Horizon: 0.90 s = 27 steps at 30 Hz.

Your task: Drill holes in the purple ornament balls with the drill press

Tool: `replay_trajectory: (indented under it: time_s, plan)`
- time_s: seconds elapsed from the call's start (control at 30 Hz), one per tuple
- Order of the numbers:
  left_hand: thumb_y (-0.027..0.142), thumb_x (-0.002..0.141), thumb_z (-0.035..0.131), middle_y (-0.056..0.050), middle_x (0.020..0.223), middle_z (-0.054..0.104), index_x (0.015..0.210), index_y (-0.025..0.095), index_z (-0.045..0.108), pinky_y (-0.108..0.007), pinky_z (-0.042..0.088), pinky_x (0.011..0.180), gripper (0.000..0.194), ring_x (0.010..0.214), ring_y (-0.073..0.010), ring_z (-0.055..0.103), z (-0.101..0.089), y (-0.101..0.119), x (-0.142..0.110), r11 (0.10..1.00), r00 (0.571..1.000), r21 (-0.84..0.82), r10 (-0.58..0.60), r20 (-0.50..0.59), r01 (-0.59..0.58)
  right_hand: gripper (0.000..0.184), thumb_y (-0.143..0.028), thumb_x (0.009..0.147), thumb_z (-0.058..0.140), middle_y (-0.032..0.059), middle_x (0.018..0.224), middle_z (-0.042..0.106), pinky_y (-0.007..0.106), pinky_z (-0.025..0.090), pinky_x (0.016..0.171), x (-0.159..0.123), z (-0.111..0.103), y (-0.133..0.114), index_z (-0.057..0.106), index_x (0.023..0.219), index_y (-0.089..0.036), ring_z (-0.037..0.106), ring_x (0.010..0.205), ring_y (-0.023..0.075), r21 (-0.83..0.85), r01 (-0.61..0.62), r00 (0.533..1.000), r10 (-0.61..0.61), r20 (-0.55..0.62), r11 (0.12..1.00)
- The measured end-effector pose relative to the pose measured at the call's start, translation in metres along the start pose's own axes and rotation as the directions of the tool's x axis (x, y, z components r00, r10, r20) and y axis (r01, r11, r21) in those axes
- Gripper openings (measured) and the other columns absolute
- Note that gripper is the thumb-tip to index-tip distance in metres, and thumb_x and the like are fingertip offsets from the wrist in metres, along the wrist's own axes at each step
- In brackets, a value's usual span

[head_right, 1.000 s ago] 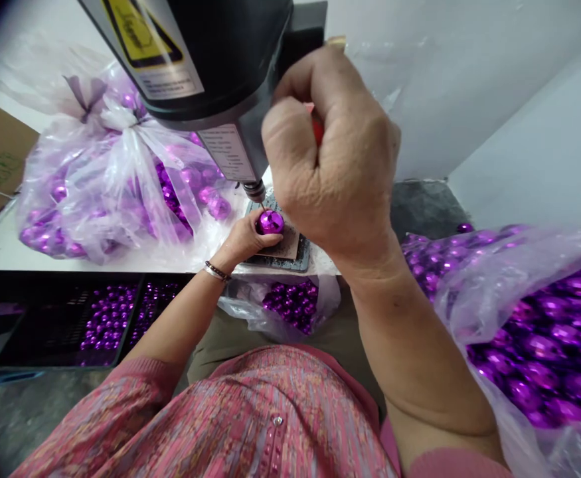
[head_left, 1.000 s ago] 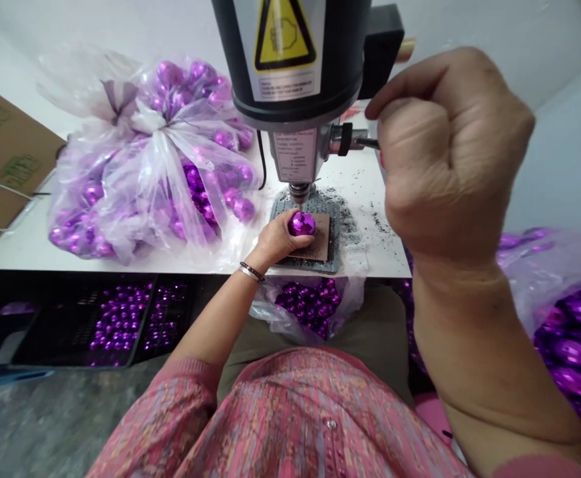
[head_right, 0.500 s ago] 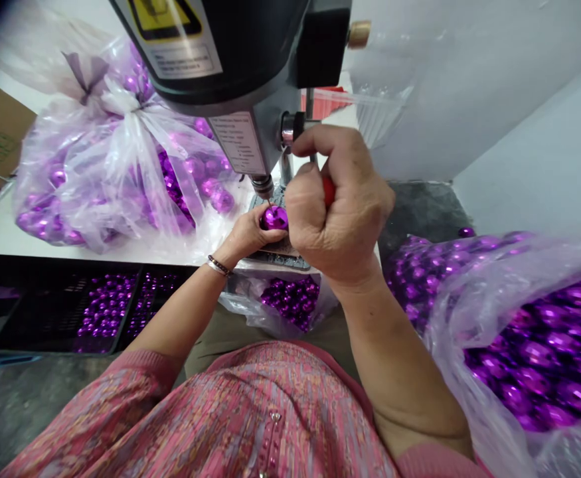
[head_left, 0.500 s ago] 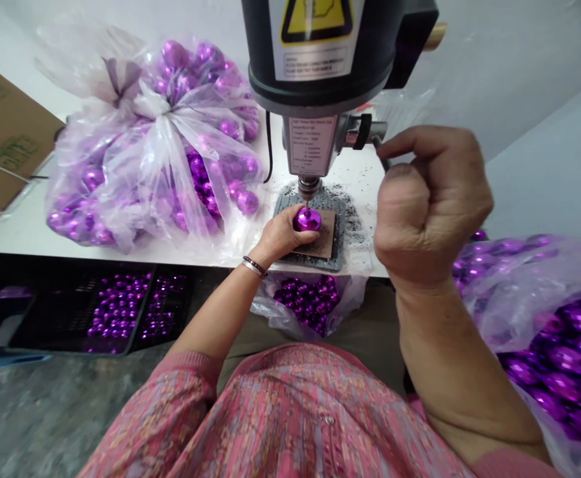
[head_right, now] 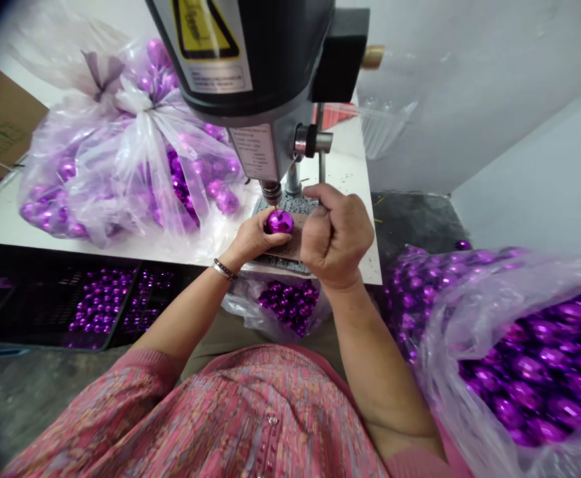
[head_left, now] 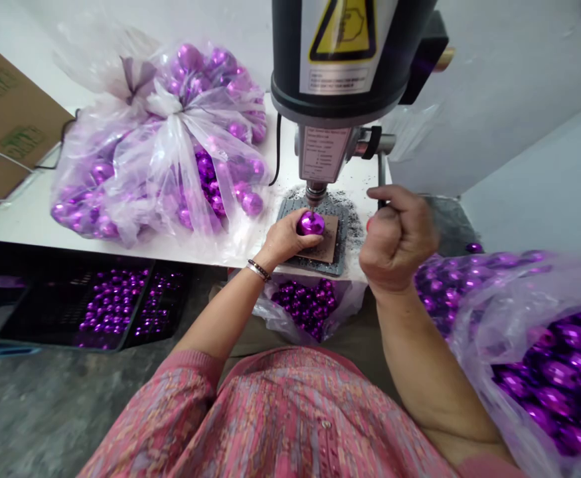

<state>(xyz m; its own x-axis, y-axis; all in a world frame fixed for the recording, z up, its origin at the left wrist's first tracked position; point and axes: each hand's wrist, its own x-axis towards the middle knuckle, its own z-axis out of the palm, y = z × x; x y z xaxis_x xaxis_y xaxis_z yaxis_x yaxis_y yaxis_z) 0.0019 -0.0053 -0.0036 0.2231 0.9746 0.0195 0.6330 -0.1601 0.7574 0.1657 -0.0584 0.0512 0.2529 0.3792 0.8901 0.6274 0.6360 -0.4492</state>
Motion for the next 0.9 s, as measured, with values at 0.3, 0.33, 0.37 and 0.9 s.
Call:
replay_trajectory:
  time_s: [0.3, 0.33, 0.37, 0.9]
  plan:
    - [0.028, 0.071, 0.087, -0.006, 0.117, 0.076, 0.129, 0.018, 0.068, -0.036, 0.053, 0.1, 0.062, 0.111, -0.0255, 0.069, -0.007, -0.001, -0.016, 0.997, 0.999, -0.072, 0.035, 0.018, -0.033, 0.034, -0.012, 0.094, 0.042, -0.0021, 0.069, 0.06, 0.014, 0.038, 0.073, 0.113, 0.002, -0.045, 0.072, 0.08, -0.007, 0.045, 0.065, -0.0057, 0.084, -0.37, 0.927, 0.361, 0.105, 0.925]
    - [0.028, 0.071, 0.087, -0.007, 0.118, 0.076, 0.129, 0.017, 0.067, -0.037, 0.053, 0.101, 0.062, 0.111, -0.0258, 0.069, -0.009, -0.001, -0.024, 0.997, 0.999, -0.067, 0.043, 0.027, -0.041, 0.032, -0.013, 0.094, 0.044, -0.0024, 0.071, 0.061, 0.013, 0.038, 0.073, 0.12, 0.002, -0.046, 0.071, 0.079, -0.007, 0.045, 0.066, -0.0058, 0.073, -0.406, 0.91, 0.396, 0.12, 0.911]
    - [0.029, 0.072, 0.087, -0.008, 0.12, 0.075, 0.13, 0.017, 0.067, -0.038, 0.053, 0.102, 0.064, 0.113, -0.0264, 0.069, -0.011, -0.001, -0.033, 0.997, 0.997, -0.06, 0.059, 0.045, -0.057, 0.031, -0.014, 0.094, 0.045, -0.0025, 0.073, 0.062, 0.013, 0.038, 0.073, 0.123, 0.002, -0.047, 0.071, 0.079, -0.007, 0.046, 0.067, -0.0057, 0.064, -0.422, 0.902, 0.412, 0.126, 0.904]
    - [0.007, 0.086, 0.05, -0.011, 0.092, 0.077, 0.108, 0.012, 0.076, -0.033, 0.056, 0.084, 0.034, 0.085, -0.0224, 0.069, -0.114, -0.085, 0.003, 0.958, 0.9, 0.158, -0.158, -0.406, 0.24, 0.033, -0.016, 0.096, 0.043, -0.0029, 0.068, 0.053, 0.018, 0.035, 0.067, 0.112, -0.007, -0.047, 0.075, 0.099, -0.014, 0.043, 0.068, -0.0035, -0.034, -0.46, 0.868, 0.457, 0.194, 0.887]
